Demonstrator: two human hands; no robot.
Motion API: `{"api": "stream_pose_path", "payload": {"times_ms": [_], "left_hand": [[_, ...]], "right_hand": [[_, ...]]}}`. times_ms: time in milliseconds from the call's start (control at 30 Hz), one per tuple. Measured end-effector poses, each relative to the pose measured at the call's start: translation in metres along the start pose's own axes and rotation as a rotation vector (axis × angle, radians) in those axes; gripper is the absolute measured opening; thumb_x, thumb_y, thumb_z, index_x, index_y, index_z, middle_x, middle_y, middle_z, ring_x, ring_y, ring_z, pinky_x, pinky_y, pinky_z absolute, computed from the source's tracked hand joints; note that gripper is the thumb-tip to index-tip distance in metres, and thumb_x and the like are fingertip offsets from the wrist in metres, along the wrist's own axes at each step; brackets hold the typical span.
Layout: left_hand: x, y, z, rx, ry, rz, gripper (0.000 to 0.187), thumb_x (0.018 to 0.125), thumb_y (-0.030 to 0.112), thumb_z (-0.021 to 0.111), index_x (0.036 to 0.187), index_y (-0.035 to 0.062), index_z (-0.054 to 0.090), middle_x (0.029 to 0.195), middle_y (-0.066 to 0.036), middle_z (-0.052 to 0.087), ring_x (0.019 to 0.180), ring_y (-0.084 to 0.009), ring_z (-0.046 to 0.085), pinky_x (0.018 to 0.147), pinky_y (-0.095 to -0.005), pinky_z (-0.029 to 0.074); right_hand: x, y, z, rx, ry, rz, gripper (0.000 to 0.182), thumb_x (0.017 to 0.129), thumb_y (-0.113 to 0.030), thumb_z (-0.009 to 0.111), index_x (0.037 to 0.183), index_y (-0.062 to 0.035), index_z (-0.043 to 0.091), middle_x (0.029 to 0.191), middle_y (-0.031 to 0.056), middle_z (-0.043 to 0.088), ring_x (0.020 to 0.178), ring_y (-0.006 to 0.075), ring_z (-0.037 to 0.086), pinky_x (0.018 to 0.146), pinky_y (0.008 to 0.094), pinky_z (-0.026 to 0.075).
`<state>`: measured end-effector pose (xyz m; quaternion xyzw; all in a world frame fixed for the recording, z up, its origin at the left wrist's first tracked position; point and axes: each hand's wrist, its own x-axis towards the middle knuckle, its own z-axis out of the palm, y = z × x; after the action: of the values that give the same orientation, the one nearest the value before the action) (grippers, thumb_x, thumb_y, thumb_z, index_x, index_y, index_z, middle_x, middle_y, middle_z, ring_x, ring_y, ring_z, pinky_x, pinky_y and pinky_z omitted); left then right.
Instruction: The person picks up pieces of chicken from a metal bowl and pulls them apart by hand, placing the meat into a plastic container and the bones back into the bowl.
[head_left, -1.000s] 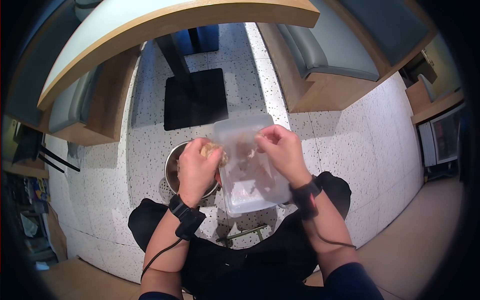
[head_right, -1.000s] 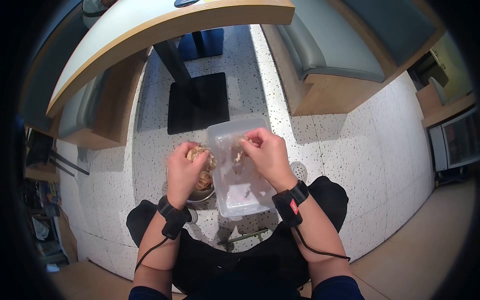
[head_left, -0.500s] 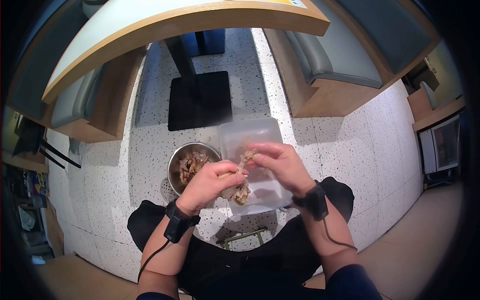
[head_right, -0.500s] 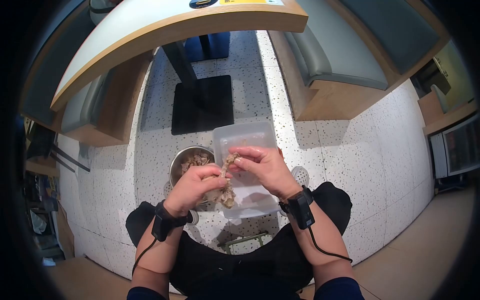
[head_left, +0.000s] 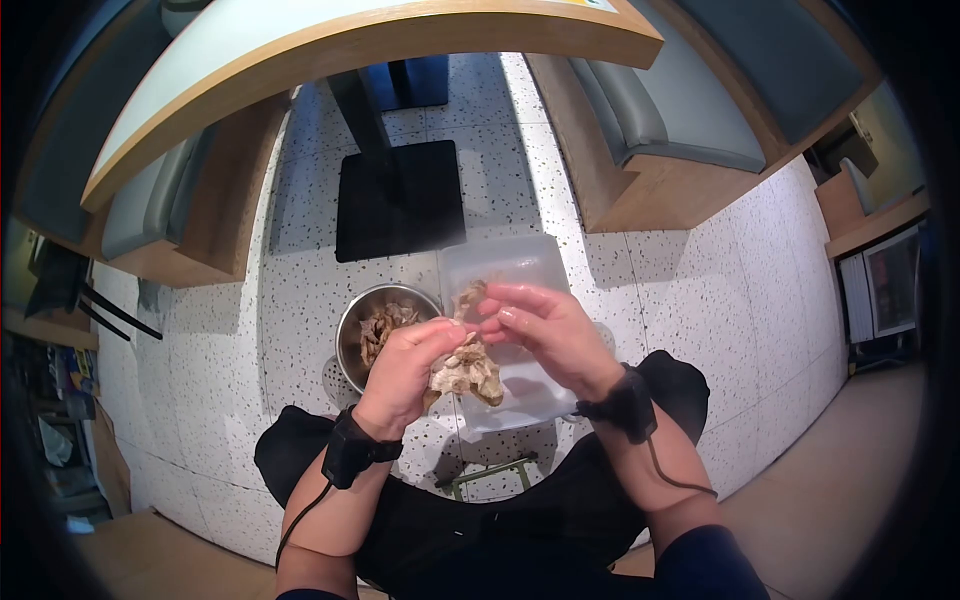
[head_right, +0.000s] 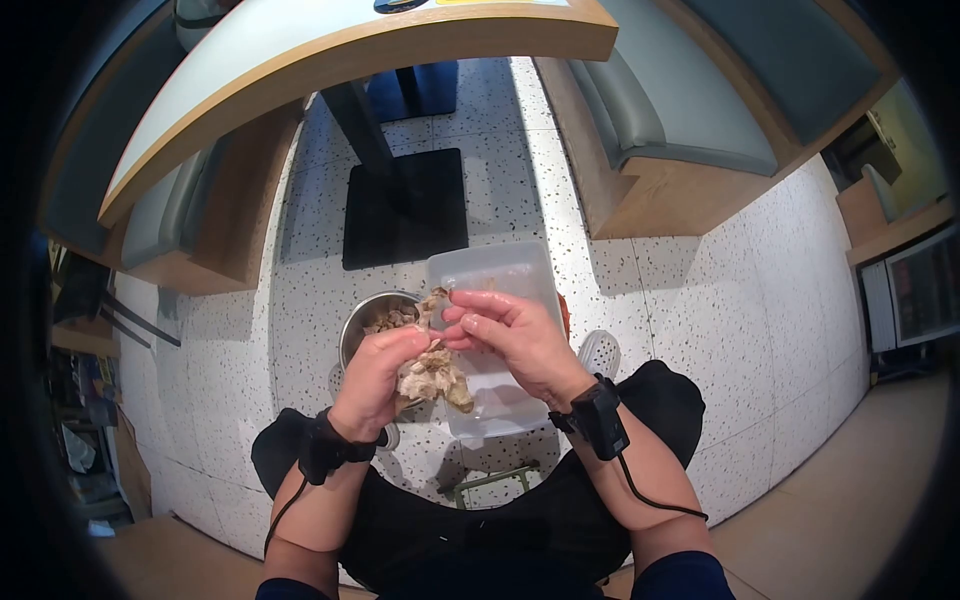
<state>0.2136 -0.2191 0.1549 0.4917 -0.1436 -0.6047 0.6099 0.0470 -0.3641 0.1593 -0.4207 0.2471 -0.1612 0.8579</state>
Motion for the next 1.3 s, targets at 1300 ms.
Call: {"api": "stream_pose_path", "payload": {"times_ms": [1300], "left_hand": [[-0.003,-0.01,0.004,-0.003,-0.091,-0.05,0.025,0.103,0.016,0.061,0.113,-0.0033,0.074,0.109,-0.005,0.07,0.099,-0.0131,0.067,0.091,-0.0282,0.053]], "right_hand": [[0.002,0.008,-0.01,-0.21,0.125,0.048,0.019,0.097,-0.011,0.07,0.109,0.0043,0.069,0.095,0.0079,0.071,0.08,0.0129,0.068,0.078,0.0286,0.058]]}}
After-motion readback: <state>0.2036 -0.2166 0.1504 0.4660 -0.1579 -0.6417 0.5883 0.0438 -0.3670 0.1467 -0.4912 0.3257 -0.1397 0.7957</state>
